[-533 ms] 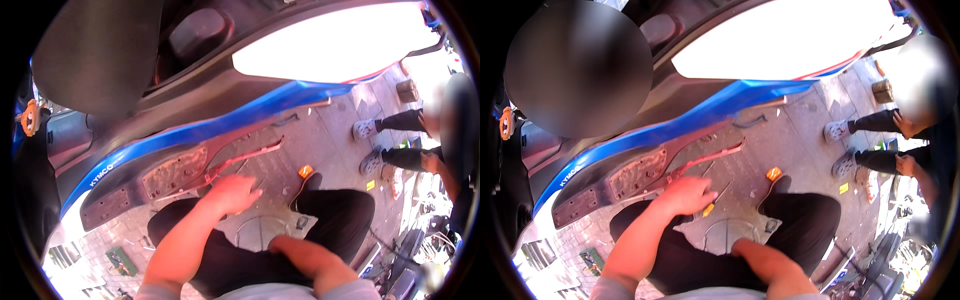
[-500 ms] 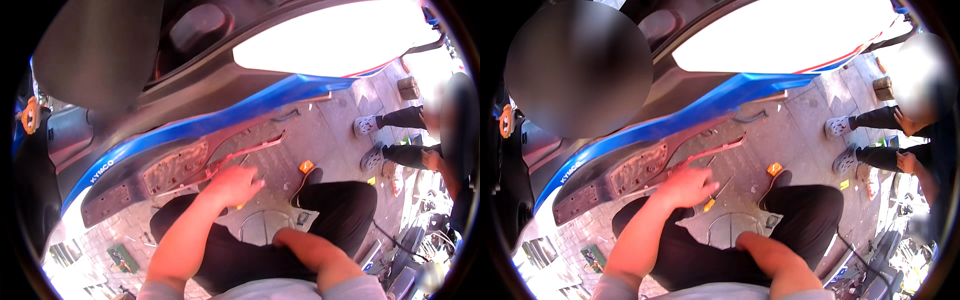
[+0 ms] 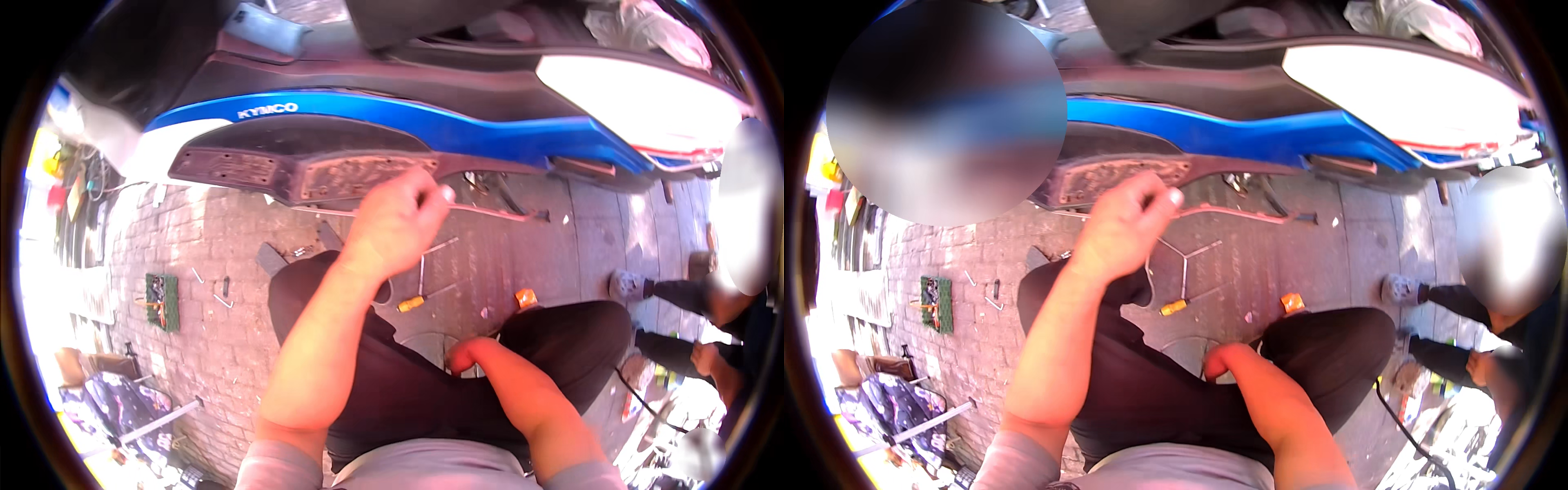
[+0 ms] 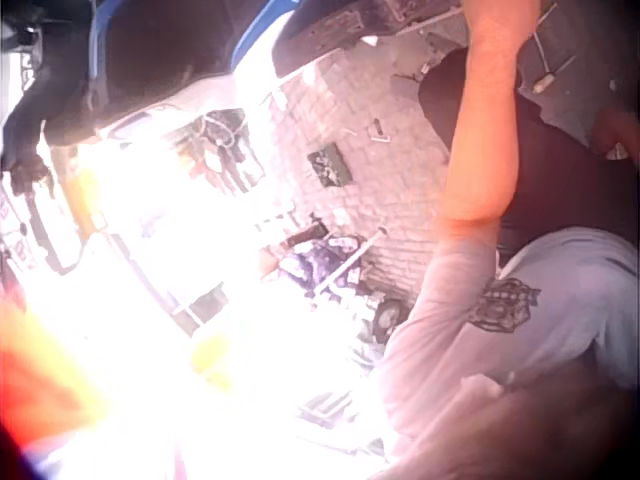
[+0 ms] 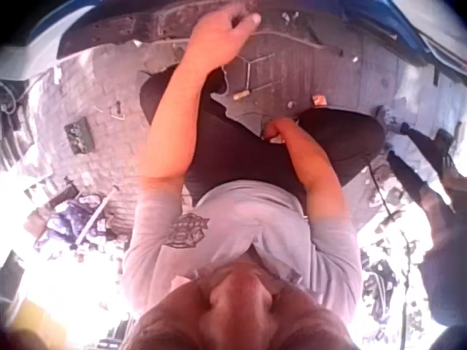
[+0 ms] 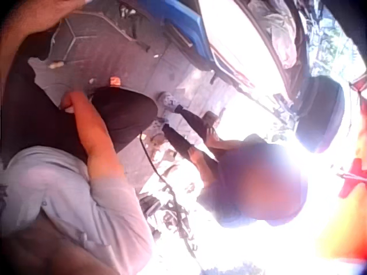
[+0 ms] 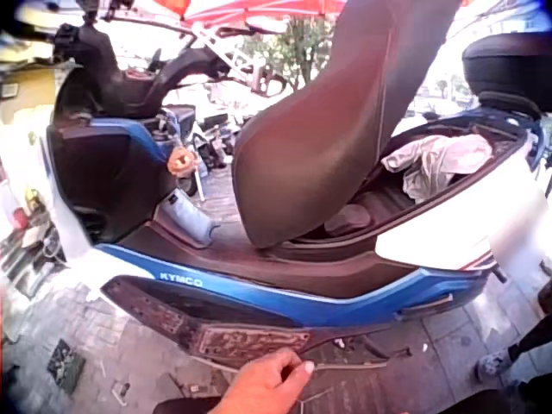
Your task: The person realigns and secures the plastic side panels of a motorcycle fairing, using a screwdriver to pry components into place and check fitment.
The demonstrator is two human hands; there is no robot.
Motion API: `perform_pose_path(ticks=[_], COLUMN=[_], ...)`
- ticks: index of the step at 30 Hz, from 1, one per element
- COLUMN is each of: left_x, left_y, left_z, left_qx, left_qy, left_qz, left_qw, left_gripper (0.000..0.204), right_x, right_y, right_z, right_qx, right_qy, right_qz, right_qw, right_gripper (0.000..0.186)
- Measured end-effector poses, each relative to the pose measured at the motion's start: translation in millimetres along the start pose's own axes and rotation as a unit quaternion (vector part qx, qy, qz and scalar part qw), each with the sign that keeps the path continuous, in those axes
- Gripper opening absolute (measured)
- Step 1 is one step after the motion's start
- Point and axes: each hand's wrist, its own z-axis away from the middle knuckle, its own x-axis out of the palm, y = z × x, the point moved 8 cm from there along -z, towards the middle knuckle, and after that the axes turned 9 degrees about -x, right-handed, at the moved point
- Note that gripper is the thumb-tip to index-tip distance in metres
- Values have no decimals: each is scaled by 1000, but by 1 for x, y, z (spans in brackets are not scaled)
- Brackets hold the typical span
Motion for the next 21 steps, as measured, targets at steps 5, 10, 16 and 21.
perform_pose_path(ticks=[5, 10, 16, 21], left_x=[4, 14, 8, 22], left_y=[-48, -44, -64, -52], left_z=[7, -5, -9, -30], left_qx=[15, 115, 102, 95], left_qy=[-71, -190, -177, -221], left_qz=[-118, -165, -173, -168], left_qw=[990, 961, 964, 956], left_gripper=[35, 44, 44, 44], right_x=[-95, -168, -204, -215], right_y=[-20, 72, 92, 121], right_z=[8, -50, -108, -90], right_qx=[127, 203, 243, 268], right_qy=[155, 383, 304, 309], right_qz=[-49, -78, -41, -42], right_qw=[979, 898, 920, 911], right_gripper=[73, 76, 72, 69])
